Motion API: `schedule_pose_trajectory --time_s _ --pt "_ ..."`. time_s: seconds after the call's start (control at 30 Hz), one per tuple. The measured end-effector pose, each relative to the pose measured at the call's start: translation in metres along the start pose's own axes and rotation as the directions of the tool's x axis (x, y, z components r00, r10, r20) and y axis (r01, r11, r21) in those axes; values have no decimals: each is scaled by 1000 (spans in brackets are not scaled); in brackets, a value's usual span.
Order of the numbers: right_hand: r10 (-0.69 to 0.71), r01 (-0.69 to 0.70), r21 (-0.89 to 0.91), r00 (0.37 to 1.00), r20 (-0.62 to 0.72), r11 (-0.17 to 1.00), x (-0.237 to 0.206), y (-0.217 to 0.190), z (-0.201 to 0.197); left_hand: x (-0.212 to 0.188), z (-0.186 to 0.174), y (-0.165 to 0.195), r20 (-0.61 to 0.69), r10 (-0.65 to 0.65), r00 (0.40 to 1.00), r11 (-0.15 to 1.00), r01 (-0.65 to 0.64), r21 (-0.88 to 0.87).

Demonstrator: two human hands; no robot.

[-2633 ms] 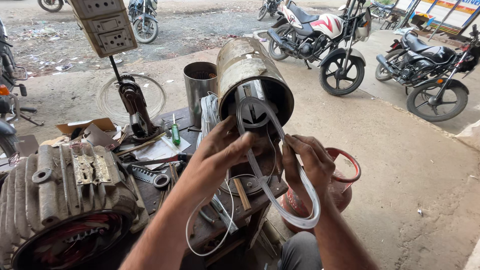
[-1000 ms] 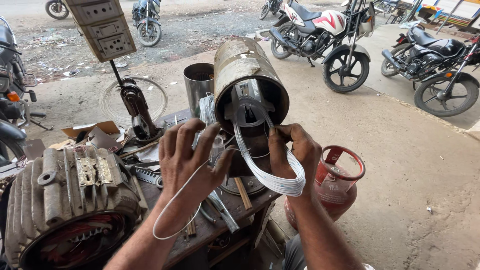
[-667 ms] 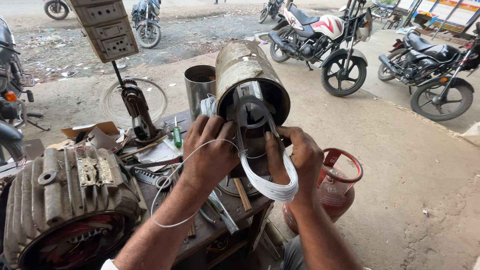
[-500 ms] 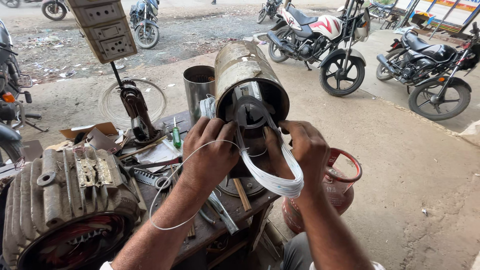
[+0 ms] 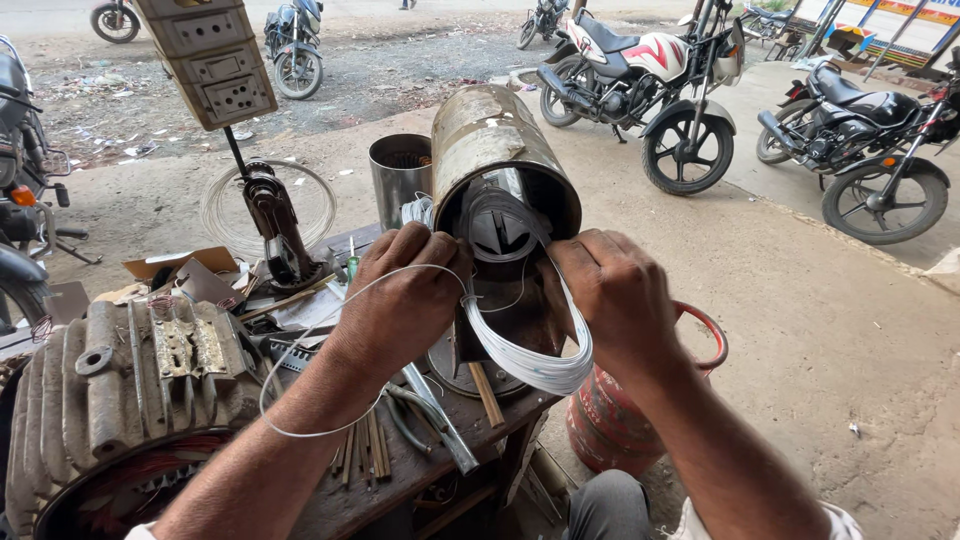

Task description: The person winds white wire into a cylindrical metal housing, inserting a white paper strip between layers and using pliers to adjust the wire. The person continues winding and adjusting the wire inside the housing throughout the clip.

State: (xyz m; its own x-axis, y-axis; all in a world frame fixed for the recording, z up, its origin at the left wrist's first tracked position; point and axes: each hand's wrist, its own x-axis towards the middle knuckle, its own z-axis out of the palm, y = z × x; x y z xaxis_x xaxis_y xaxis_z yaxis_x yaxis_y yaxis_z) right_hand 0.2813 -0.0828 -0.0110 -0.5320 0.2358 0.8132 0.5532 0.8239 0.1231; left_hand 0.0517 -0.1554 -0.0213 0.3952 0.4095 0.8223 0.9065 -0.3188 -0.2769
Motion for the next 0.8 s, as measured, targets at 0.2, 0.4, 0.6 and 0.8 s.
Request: schedule_pose_trajectory --time_s 0.2,0.4,0.6,0.8 --pt "44 -44 -71 999 -5 996 10 3 2 2 7 2 29 -23 999 997 21 78" --pt "61 -62 -96 998 -9 993 7 6 7 3 12 7 103 -107 989 988 94 122" --pt "123 -128 -39 986 -111 991 -3 8 25 -3 20 8 29 -185 982 982 185 -23" --pt "14 -25 -78 991 -137 997 -22 22 41 -20 39 -4 53 -111 992 984 117 -132"
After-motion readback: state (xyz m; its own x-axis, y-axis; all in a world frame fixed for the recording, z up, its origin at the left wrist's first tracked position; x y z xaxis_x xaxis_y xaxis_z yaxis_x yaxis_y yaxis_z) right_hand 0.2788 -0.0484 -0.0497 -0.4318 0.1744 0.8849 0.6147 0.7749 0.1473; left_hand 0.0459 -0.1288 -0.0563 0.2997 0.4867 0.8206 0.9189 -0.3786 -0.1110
